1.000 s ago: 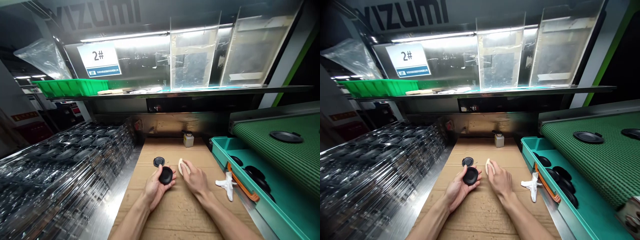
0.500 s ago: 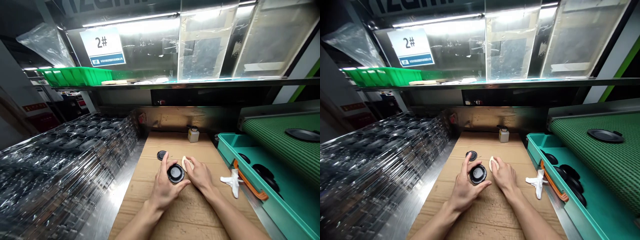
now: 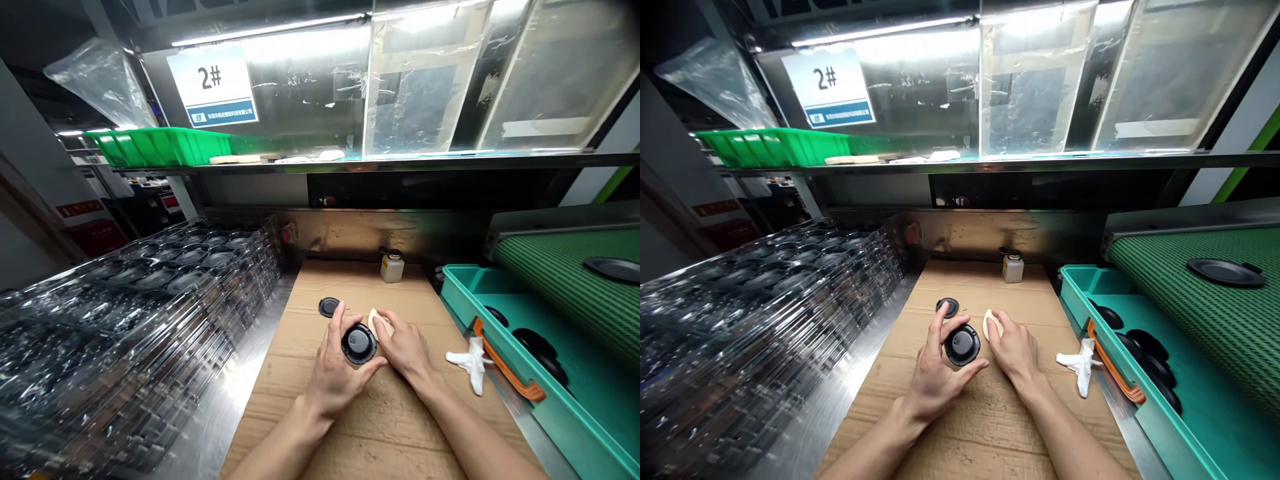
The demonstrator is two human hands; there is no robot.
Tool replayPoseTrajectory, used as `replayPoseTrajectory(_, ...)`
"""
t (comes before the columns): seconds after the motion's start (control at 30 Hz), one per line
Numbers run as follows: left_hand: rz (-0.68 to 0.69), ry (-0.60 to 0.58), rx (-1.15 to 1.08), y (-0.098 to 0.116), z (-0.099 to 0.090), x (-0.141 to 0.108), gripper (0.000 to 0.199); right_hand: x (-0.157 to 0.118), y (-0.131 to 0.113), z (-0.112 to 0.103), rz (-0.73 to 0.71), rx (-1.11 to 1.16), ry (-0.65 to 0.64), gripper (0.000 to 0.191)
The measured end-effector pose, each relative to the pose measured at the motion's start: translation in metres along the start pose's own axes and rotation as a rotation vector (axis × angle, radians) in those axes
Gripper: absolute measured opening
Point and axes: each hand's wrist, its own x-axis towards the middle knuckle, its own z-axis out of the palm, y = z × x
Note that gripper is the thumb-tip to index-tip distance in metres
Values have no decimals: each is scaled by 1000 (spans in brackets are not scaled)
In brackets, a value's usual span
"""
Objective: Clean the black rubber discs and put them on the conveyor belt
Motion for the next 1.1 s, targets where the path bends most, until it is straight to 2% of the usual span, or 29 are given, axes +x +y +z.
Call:
replayPoseTrajectory(0.2,17,-11,78,1,1,-1,96,1,1,1,-5,2,-2,37)
replayPoseTrajectory(0.27,-12,-13,135,1,1,0,88,1,0,1,-6,8,-4,37)
replayPoseTrajectory(0.37,-124,-57,336,-6,-3,3,37,1,0,1,-2,9,-1,36)
replayPoseTrajectory(0.4,-157,-74,439,-11,-6,5,27,1,-1,0,2,4,0,36)
replayPoseTrajectory(0.57,-192,-93,947,-40,-26,13,38,1,-1,0,8,-24,-6,36)
replayPoseTrajectory(0.7,-260,-106,1109,-38,-34,13,39,1,-1,1,-12,-14,9,35)
replayPoseTrajectory(0.8,-357,-56,1165,-22,-32,7,50,2,0,2,-35,-17,36,34)
replayPoseTrajectory(0.87,-414,-79,1212,-14,-29,2,63,3,0,3,-51,-19,44,33)
replayPoseTrajectory(0.97,-418,-171,1216,-10,-31,-3,56,3,1,3,-58,-28,43,33)
replayPoseTrajectory(1.03,-369,-250,1108,-10,-41,-2,47,3,1,2,-58,-30,45,33)
replayPoseTrajectory(1.1,-332,-376,940,-9,-57,1,55,2,0,2,-58,-27,49,33)
